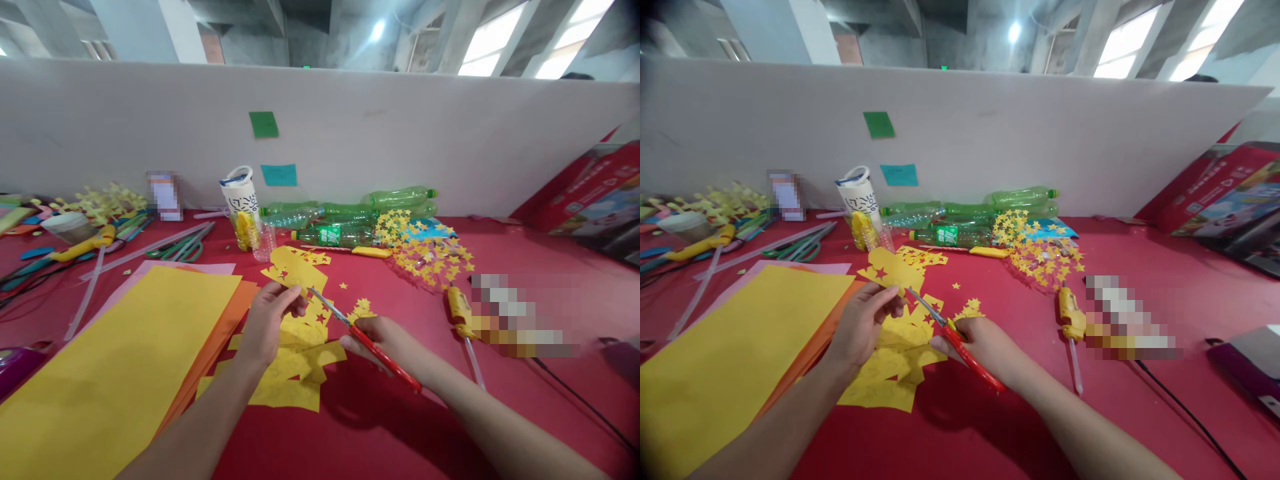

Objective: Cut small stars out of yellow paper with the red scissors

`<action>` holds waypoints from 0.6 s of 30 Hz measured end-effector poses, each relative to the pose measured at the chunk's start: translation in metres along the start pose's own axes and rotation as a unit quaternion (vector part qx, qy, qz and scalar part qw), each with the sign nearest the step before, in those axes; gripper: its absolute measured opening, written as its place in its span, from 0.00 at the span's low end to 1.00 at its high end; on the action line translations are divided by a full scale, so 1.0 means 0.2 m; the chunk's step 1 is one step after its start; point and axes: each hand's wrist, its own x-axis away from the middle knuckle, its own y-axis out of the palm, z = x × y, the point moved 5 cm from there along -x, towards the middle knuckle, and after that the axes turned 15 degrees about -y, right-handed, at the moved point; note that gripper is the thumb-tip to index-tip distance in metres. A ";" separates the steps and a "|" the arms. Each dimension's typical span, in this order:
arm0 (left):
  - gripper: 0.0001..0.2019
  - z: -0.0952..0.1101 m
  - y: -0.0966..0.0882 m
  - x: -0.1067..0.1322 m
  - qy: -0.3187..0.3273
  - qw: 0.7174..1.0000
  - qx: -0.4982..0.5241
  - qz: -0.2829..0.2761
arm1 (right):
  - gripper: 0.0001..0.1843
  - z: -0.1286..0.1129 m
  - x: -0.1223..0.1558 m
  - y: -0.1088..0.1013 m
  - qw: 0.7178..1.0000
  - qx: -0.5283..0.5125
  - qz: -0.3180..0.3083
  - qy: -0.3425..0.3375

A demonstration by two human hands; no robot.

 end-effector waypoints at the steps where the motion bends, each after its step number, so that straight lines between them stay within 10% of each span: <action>1: 0.07 0.00 0.00 0.00 -0.004 1.000 0.001 -0.004 | 0.26 0.00 0.00 0.00 1.000 0.003 0.003 0.001; 18: 0.06 0.01 -0.09 -0.06 -0.003 0.992 0.105 0.070 | 0.25 0.01 0.01 0.01 0.999 -0.020 -0.018 0.028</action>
